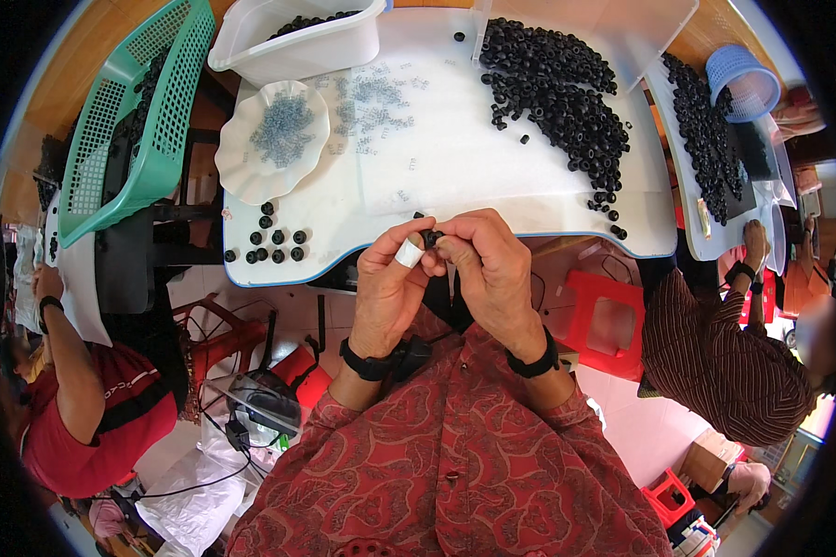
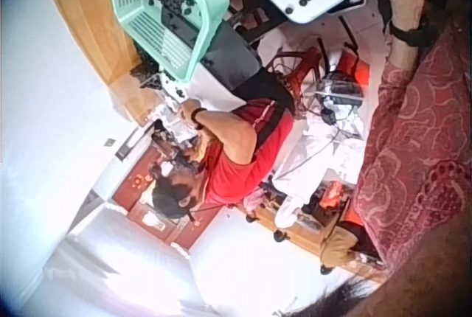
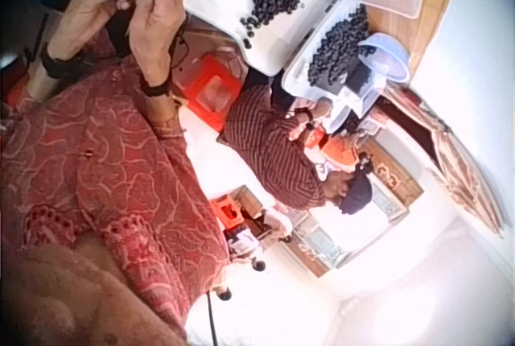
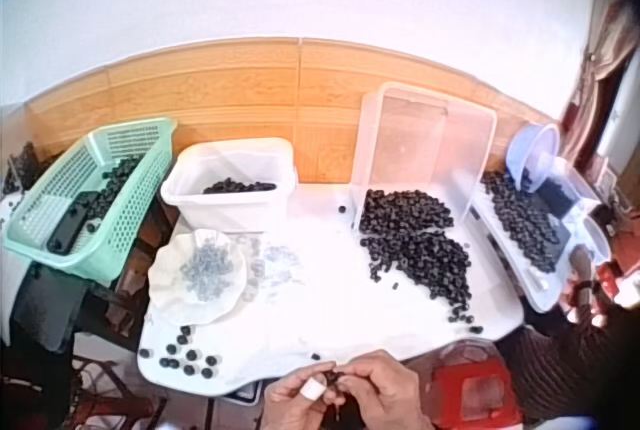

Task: Sort small black manufacturing parts or components on a workbench table.

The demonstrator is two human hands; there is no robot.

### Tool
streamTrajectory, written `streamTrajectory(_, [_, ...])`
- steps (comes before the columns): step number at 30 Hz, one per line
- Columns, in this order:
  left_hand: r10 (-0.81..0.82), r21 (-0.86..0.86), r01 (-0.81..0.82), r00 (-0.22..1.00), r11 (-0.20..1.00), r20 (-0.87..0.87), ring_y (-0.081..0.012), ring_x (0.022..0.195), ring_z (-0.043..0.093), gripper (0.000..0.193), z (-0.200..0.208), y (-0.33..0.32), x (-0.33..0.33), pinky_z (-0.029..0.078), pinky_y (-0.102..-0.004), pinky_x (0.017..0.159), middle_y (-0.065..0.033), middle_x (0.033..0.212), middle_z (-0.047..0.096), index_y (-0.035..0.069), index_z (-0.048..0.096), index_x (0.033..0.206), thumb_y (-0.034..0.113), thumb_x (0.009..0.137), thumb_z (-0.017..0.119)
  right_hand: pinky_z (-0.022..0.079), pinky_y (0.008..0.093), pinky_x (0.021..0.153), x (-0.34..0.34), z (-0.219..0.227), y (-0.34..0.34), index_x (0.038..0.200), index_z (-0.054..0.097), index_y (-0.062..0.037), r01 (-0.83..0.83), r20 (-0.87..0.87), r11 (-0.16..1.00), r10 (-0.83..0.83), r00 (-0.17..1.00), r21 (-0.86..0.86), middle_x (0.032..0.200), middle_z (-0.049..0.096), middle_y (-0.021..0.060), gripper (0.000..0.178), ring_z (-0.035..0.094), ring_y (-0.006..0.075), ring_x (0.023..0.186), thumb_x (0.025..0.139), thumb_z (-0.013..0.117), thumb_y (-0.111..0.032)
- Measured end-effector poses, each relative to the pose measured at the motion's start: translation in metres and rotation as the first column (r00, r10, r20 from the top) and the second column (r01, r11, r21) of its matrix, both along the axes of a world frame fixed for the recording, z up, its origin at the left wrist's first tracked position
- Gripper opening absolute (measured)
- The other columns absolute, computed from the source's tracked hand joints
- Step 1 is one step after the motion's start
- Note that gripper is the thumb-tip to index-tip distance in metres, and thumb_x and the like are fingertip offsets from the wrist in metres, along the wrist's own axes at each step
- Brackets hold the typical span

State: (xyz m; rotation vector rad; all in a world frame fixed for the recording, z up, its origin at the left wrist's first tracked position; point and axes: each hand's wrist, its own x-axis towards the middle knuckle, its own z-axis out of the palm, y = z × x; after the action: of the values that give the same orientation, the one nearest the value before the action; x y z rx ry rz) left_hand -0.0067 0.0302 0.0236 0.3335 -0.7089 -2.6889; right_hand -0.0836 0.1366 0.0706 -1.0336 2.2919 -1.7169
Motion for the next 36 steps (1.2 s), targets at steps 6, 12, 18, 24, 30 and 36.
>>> streamTrajectory(6, [0.017,-0.020,-0.016,1.000,1.000,0.024,-0.0125,0.075,0.058,0.025,-0.001,0.000,0.001,0.052,-0.0297,0.072,-0.0057,0.084,0.062,-0.003,0.061,0.117,0.007,0.095,0.057,0.053,0.0256,0.063,0.001,0.001,0.000,0.097,0.061,0.0034,-0.006,-0.054,1.000,0.008,0.999,0.029,0.091,0.060,0.0106,0.011,0.066,0.0157,0.072,0.087,0.059,0.007])
streamTrajectory(12, [0.035,-0.082,-0.035,0.999,0.996,-0.002,-0.0115,0.076,0.060,0.023,-0.005,0.000,0.001,0.053,-0.0259,0.073,-0.0044,0.093,0.061,-0.003,0.063,0.115,0.002,0.094,0.056,0.053,0.0273,0.060,0.003,0.003,-0.002,0.096,0.060,0.0035,-0.002,-0.116,0.999,0.008,0.993,0.052,0.091,0.059,0.0117,0.010,0.065,0.0173,0.070,0.086,0.059,0.007])
streamTrajectory(18, [0.084,-0.335,-0.082,0.996,0.939,-0.010,-0.0115,0.077,0.060,0.023,-0.003,-0.005,0.003,0.052,-0.0252,0.072,-0.0046,0.096,0.060,-0.002,0.064,0.113,-0.002,0.093,0.054,0.054,0.0298,0.058,0.005,0.004,-0.003,0.095,0.060,0.0025,-0.017,-0.224,0.997,0.034,0.974,0.077,0.091,0.059,0.0134,0.012,0.066,0.0208,0.068,0.084,0.060,0.008])
streamTrajectory(24, [0.131,-0.305,-0.106,0.989,0.946,0.063,-0.0112,0.074,0.062,0.018,0.003,-0.005,0.005,0.053,-0.0239,0.068,-0.0058,0.092,0.062,-0.003,0.064,0.108,-0.001,0.092,0.057,0.054,0.0283,0.057,0.006,0.008,-0.003,0.093,0.060,0.0030,-0.020,-0.165,0.997,0.031,0.986,0.068,0.090,0.059,0.0131,0.011,0.066,0.0199,0.068,0.084,0.061,0.009])
streamTrajectory(30, [0.138,-0.316,-0.122,0.990,0.941,0.029,-0.0104,0.072,0.062,0.017,0.001,-0.006,0.005,0.053,-0.0233,0.067,-0.0055,0.084,0.064,-0.004,0.064,0.106,0.001,0.091,0.060,0.054,0.0261,0.059,0.008,0.014,-0.005,0.093,0.061,0.0039,-0.028,-0.078,0.999,0.030,0.997,0.034,0.089,0.060,0.0122,0.011,0.066,0.0166,0.069,0.084,0.060,0.010])
streamTrajectory(36, [0.126,-0.410,-0.113,0.992,0.905,0.006,-0.0100,0.070,0.062,0.016,-0.001,-0.009,0.007,0.052,-0.0223,0.066,-0.0055,0.086,0.065,-0.003,0.065,0.105,0.000,0.092,0.057,0.054,0.0255,0.060,0.008,0.009,-0.002,0.094,0.061,0.0045,-0.059,-0.057,0.998,0.060,0.997,0.020,0.089,0.061,0.0118,0.011,0.066,0.0157,0.070,0.084,0.060,0.010])
